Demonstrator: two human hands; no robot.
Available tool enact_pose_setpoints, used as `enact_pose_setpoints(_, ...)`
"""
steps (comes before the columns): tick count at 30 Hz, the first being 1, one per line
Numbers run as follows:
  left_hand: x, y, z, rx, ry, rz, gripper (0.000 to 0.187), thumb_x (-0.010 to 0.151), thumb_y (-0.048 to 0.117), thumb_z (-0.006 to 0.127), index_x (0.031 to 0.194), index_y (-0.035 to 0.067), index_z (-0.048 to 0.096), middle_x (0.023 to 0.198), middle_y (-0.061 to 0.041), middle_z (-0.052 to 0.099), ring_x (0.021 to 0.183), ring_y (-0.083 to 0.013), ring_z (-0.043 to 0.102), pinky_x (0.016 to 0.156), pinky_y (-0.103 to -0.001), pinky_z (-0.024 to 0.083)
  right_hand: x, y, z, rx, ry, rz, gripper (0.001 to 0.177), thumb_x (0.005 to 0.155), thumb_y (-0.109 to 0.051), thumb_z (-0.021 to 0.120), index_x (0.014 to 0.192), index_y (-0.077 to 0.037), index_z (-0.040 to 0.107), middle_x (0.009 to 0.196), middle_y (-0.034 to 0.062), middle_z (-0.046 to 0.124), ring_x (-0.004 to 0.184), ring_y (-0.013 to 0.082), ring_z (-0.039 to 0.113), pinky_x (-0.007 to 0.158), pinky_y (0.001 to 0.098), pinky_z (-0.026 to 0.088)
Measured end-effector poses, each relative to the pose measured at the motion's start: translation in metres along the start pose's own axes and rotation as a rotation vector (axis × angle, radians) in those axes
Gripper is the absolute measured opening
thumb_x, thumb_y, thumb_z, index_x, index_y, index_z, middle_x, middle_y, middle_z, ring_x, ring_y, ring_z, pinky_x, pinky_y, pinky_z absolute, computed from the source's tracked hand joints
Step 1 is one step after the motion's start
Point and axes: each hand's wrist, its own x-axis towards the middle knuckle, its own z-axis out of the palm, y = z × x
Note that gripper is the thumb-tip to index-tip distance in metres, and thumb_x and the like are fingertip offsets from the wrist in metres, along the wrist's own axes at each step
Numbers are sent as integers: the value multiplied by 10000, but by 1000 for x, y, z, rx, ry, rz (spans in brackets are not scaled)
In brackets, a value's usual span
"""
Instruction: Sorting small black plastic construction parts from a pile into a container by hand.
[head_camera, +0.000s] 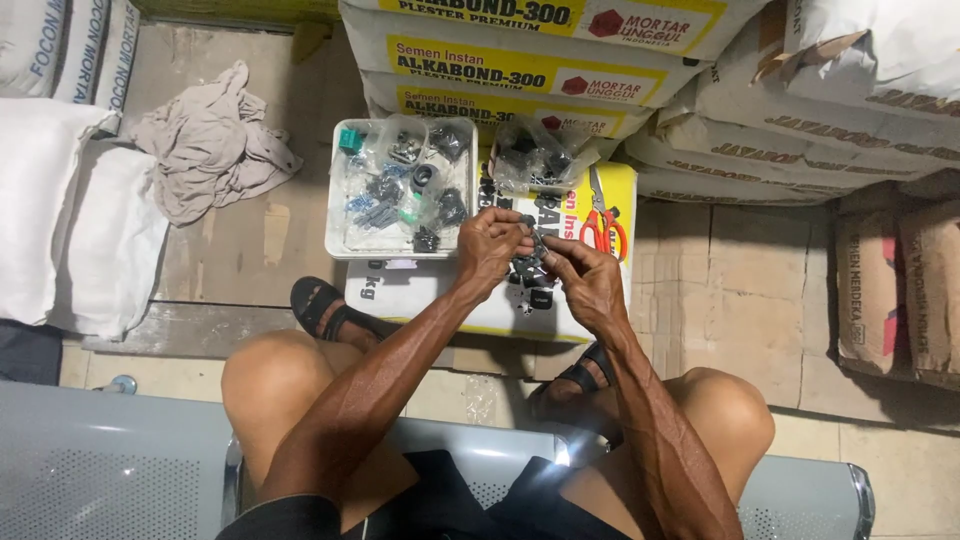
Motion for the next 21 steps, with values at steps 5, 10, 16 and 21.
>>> enact_pose_setpoints(5,2,-7,-1,3,17,-7,222,866,0,670,1061,-105,649,892,-315,720,722,-273,760,682,-366,699,3,3,3,6,12,-56,229,965,-30,708,1184,23,747,846,171,751,713,163,711,633,277,592)
enact_pose_setpoints(10,0,-3,-1,22,20,-17,191,850,-15,671,1016,-108,660,837,-306,723,681,-265,758,653,-345,692,6,1,3,-42,-5,-74,217,973,-26,693,1174,27,752,837,173,743,709,170,703,639,298,593)
enact_pose_setpoints(16,3,-6,-2,74,-2,29,135,871,-33,668,986,-102,678,777,-285,718,645,-238,748,602,-328,689,11,2,2,-84,-19,-123,191,966,-16,708,1142,29,769,834,192,740,698,185,700,636,321,598)
enact_pose_setpoints(21,13,-31,-9,274,-96,200,92,886,-48,637,948,-42,706,729,-252,711,627,-197,731,563,-280,648,10,-2,0,-137,-22,-119,167,961,-28,718,1110,1,787,794,173,736,673,179,696,638,322,591)
